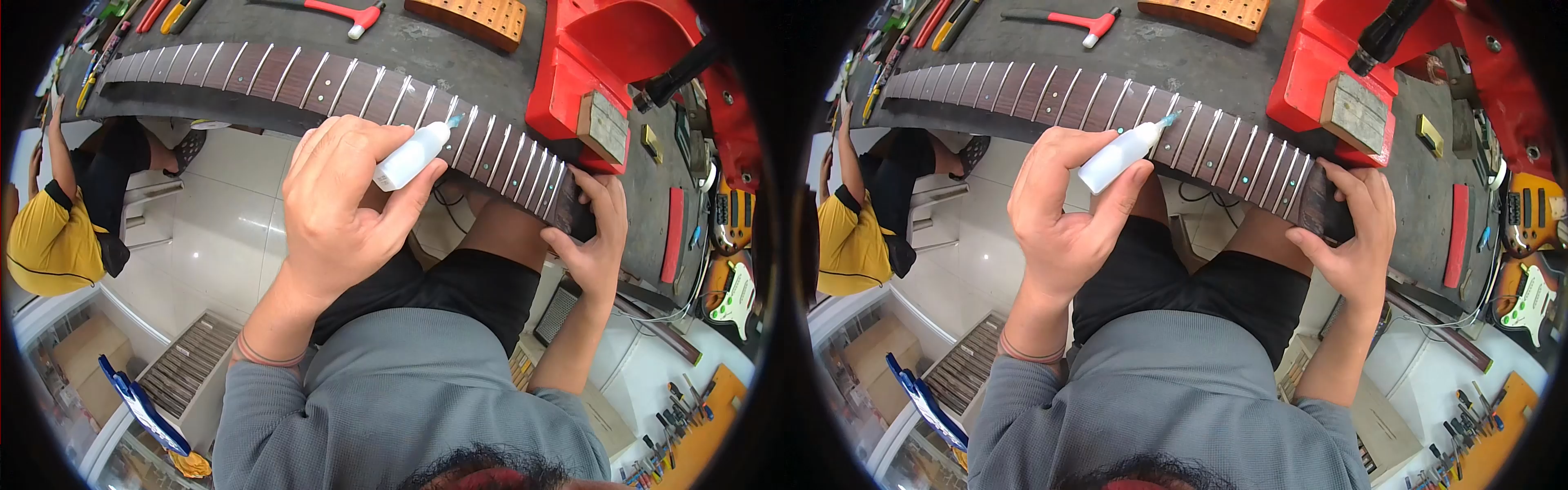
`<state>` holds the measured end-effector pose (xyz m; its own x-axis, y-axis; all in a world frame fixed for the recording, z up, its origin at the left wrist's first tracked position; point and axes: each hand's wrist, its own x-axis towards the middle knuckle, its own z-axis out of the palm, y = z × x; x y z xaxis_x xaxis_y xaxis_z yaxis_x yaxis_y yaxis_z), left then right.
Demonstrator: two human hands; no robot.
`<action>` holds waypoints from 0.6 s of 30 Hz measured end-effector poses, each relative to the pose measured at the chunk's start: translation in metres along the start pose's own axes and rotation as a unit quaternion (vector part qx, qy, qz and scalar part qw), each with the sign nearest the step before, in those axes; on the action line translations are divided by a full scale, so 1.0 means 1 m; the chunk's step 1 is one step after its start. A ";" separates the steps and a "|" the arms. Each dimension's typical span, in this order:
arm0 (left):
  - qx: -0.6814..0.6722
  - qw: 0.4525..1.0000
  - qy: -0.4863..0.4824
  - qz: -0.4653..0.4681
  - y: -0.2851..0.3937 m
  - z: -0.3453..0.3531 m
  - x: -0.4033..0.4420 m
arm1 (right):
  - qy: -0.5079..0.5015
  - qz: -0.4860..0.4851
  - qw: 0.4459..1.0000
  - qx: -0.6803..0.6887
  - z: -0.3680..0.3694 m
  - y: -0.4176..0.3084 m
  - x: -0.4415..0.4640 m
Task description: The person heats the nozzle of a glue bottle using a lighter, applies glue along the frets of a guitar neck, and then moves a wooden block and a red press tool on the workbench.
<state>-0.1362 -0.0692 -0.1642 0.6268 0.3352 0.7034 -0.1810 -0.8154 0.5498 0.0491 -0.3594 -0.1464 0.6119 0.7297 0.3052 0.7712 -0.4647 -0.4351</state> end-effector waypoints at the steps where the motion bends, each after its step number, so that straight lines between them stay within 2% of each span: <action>1: 0.000 1.000 -0.001 -0.001 0.000 0.000 0.001 | -0.002 0.002 1.000 0.001 0.000 0.000 0.000; 18: 0.009 1.000 -0.021 0.001 0.003 0.001 0.007 | -0.008 0.002 1.000 0.005 -0.001 0.002 0.001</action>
<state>-0.1317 -0.0698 -0.1575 0.6584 0.3138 0.6842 -0.1692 -0.8240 0.5407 0.0512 -0.3601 -0.1466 0.6118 0.7356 0.2910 0.7672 -0.4621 -0.4448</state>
